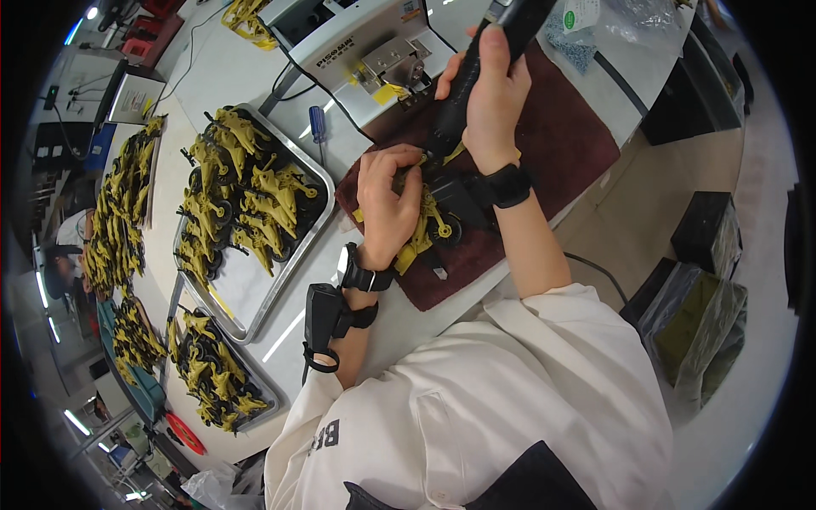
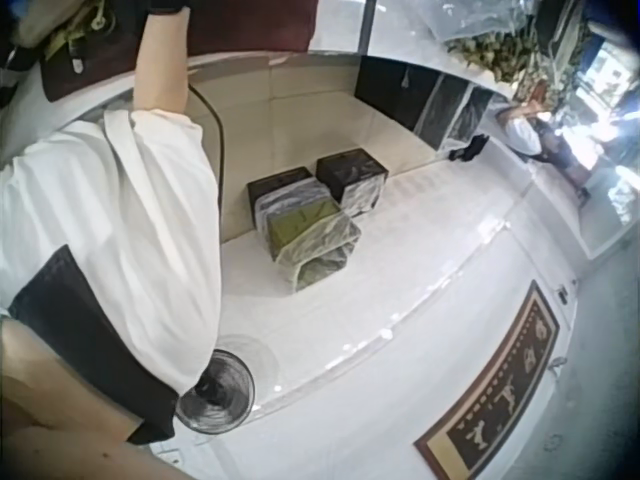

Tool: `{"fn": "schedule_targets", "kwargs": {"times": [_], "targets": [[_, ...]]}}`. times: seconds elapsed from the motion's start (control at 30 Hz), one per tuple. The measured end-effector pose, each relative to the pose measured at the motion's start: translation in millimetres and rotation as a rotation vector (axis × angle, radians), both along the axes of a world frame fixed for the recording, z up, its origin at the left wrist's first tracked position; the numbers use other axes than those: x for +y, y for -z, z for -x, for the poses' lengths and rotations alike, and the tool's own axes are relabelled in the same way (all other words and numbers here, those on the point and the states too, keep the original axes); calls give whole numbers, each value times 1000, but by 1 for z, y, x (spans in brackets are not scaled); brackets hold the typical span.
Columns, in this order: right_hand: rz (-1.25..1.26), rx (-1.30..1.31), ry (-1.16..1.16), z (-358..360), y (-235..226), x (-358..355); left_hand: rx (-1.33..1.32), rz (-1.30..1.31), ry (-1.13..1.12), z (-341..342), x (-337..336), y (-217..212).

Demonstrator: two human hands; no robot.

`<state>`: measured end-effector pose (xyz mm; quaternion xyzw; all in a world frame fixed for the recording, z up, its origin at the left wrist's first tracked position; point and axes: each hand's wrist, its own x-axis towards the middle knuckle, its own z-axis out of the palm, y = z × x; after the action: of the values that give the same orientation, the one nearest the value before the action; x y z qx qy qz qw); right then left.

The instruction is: Using a power screwdriver to assemble small yellow and black plastic components on a workbench.

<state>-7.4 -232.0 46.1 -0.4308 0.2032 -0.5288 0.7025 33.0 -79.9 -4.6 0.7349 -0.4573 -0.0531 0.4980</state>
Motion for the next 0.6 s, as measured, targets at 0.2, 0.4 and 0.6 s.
{"fn": "schedule_targets", "kwargs": {"times": [0.2, 0.4, 0.6], "targets": [[-30, 6, -20, 4, -3, -2, -5, 4, -8, 1, -1, -1], [-49, -137, -74, 12, -13, 0, -56, 10, -67, 4, -4, 1], [36, -196, -35, 23, -35, 0, -98, -21, -61, 2, -5, -4]]}}
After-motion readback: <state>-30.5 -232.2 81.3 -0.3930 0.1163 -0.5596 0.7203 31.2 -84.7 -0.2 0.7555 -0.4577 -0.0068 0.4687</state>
